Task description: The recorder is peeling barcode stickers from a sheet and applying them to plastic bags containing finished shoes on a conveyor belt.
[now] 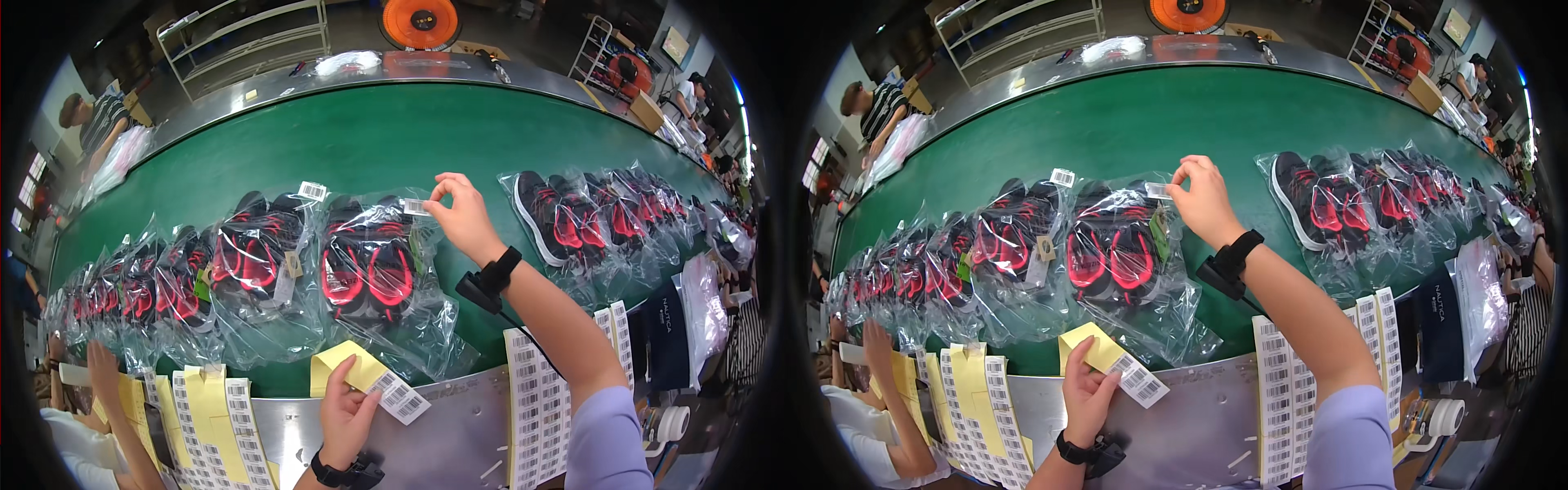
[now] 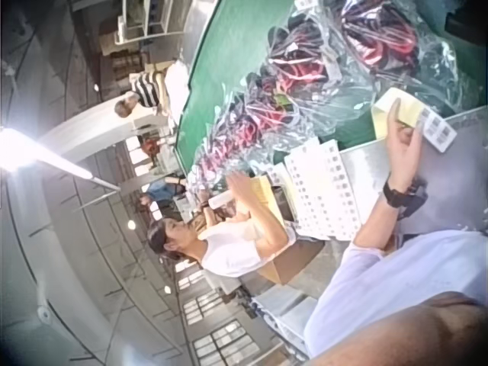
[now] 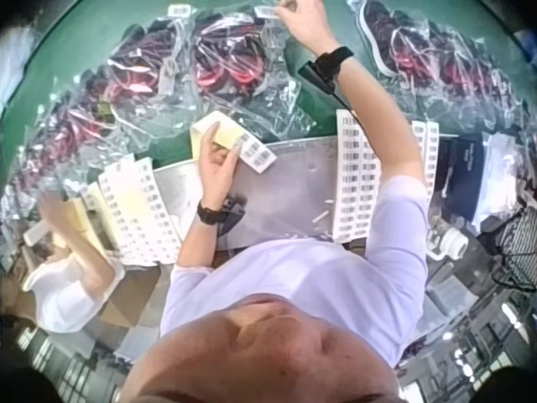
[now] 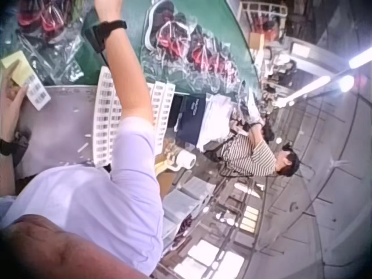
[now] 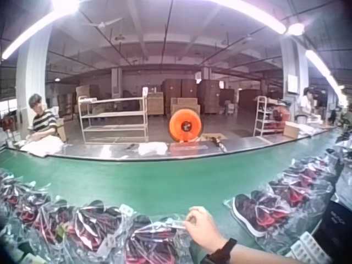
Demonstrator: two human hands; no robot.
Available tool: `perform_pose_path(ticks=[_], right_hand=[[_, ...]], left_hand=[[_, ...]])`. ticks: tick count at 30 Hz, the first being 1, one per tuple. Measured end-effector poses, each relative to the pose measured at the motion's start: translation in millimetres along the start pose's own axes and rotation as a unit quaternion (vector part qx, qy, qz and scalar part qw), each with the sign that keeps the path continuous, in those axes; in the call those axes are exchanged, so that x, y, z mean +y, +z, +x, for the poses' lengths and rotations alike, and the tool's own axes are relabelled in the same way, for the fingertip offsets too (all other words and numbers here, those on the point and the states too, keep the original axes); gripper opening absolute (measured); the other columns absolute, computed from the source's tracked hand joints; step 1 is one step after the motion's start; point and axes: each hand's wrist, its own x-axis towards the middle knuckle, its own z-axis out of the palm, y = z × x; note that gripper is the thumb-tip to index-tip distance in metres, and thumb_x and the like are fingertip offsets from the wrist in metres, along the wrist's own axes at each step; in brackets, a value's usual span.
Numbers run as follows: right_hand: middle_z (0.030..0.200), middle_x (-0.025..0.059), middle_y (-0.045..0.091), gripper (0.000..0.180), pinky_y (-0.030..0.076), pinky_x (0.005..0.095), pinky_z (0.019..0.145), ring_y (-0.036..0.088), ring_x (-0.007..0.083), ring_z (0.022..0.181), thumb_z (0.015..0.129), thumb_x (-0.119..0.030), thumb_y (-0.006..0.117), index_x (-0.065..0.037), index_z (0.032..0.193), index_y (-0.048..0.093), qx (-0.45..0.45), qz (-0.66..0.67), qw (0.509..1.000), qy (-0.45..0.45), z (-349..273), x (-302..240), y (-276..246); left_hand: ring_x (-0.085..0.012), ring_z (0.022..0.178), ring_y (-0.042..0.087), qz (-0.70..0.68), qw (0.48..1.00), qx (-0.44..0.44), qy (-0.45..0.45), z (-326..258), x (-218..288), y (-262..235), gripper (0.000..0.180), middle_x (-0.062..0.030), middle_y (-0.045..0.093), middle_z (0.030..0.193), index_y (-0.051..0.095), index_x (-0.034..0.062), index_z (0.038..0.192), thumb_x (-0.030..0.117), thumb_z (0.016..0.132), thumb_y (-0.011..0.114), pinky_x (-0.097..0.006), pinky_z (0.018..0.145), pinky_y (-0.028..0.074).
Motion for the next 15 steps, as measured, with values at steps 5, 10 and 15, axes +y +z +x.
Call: perform_pose_path(ticks=[5,10,15], right_hand=[[0.094,0.0189,0.068,0.013,0.051,0.0404,0.083,0.066,0.0312,0.093,0.08,-0.01,0.07,0.001,0.08,0.063,-0.004,-0.029,0.999,0.026,12.8,29.0,-2.3],[0.073,0.0137,0.067,0.014,0.052,0.0375,0.065,0.067,0.027,0.069,0.079,-0.008,0.072,0.002,0.079,0.062,-0.015,-0.009,0.993,0.115,18.7,28.4,0.5],[0.073,0.0139,0.068,0.016,0.053,0.0374,0.066,0.067,0.0267,0.069,0.076,-0.005,0.073,0.001,0.09,0.065,0.003,-0.006,0.992,0.128,15.3,55.4,2.5]], left_hand=[[-0.0214,0.106,0.067,-0.012,1.0,-0.01,-0.005,-0.1,-2.8,5.1,0.065,-0.0194,0.056,0.126,0.032,-0.001,0.148,-0.01,0.091,0.06,-0.028,0.088,0.056],[-0.022,0.112,0.064,-0.017,1.0,-0.019,0.017,-0.1,-7.4,8.4,0.064,-0.0207,0.054,0.134,0.032,-0.0006,0.147,-0.011,0.091,0.06,-0.03,0.091,0.056],[-0.0211,0.116,0.062,-0.013,0.999,-0.028,0.016,0.6,-6.5,18.4,0.064,-0.0216,0.051,0.142,0.032,-0.0005,0.147,-0.012,0.09,0.059,-0.031,0.092,0.055]])
